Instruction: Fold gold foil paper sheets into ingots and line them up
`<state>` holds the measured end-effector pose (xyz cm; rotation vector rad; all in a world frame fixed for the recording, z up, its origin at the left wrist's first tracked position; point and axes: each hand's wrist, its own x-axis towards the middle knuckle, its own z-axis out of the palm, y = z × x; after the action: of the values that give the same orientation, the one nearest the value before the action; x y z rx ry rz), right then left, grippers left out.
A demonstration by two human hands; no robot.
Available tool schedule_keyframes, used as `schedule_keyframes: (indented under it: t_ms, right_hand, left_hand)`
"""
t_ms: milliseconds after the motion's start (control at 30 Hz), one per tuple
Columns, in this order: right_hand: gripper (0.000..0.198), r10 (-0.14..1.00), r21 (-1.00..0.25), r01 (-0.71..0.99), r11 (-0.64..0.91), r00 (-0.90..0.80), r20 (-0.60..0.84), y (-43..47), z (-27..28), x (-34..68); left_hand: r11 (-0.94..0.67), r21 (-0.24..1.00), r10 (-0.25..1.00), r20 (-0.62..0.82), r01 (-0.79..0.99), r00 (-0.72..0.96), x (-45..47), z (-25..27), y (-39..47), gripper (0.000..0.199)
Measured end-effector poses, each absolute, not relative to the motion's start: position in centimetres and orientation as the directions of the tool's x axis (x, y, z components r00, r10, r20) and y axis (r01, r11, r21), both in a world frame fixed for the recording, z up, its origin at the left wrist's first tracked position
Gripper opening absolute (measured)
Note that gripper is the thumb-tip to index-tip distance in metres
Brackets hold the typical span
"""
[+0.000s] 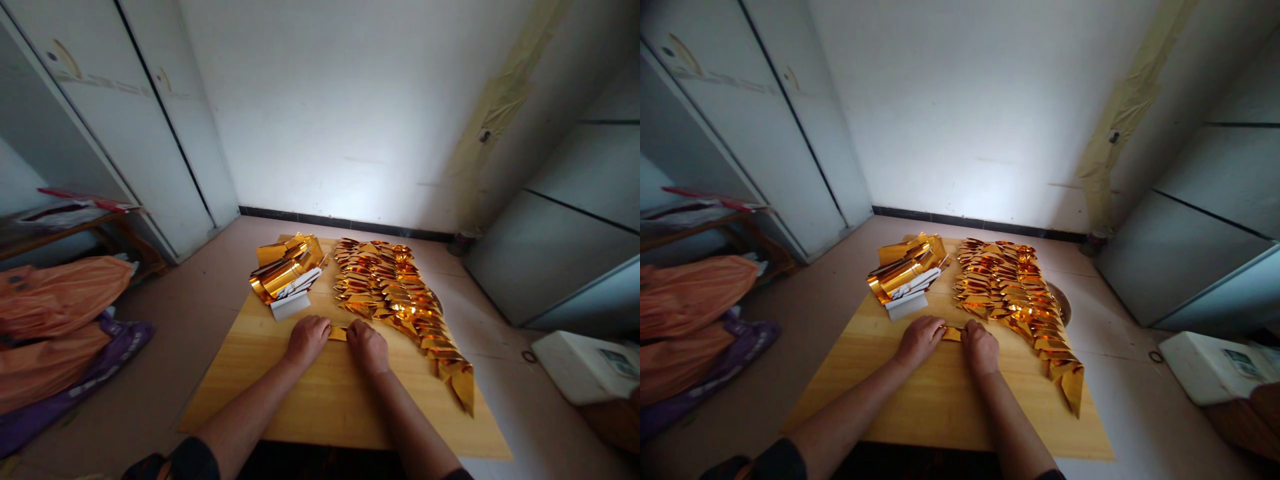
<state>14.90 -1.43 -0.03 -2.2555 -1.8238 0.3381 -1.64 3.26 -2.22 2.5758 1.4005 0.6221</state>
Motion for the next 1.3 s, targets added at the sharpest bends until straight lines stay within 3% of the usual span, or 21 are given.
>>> schedule_keyframes:
  t_ms: [300, 1000, 1200, 1300]
  right_hand:
    - [0.019, 0.973, -0.251, 0.940, -0.231, 0.216, -0.085, -1.0, 0.6, 14.7]
    - [0.015, 0.964, -0.251, 0.931, -0.264, 0.246, -0.101, -0.6, 0.8, 14.2]
    - [0.014, 0.962, -0.195, 0.943, -0.269, 0.272, -0.013, -1.0, 0.1, 14.2]
    - [0.015, 0.988, -0.169, 0.977, -0.127, 0.140, 0.064, -1.2, -0.5, 14.2]
  left_hand:
    - [-0.526, 0.239, 0.848, 0.219, 0.816, 0.482, -1.5, -1.5, 3.2, 0.013]
    - [-0.499, 0.169, 0.864, 0.178, 0.850, 0.471, -1.0, -1.1, 3.0, 0.017]
    - [-0.486, 0.120, 0.854, 0.276, 0.865, 0.442, -1.0, -0.5, 2.5, 0.011]
    - [-0.565, 0.112, 0.806, 0.290, 0.818, 0.517, -0.9, -0.3, 2.6, 0.006]
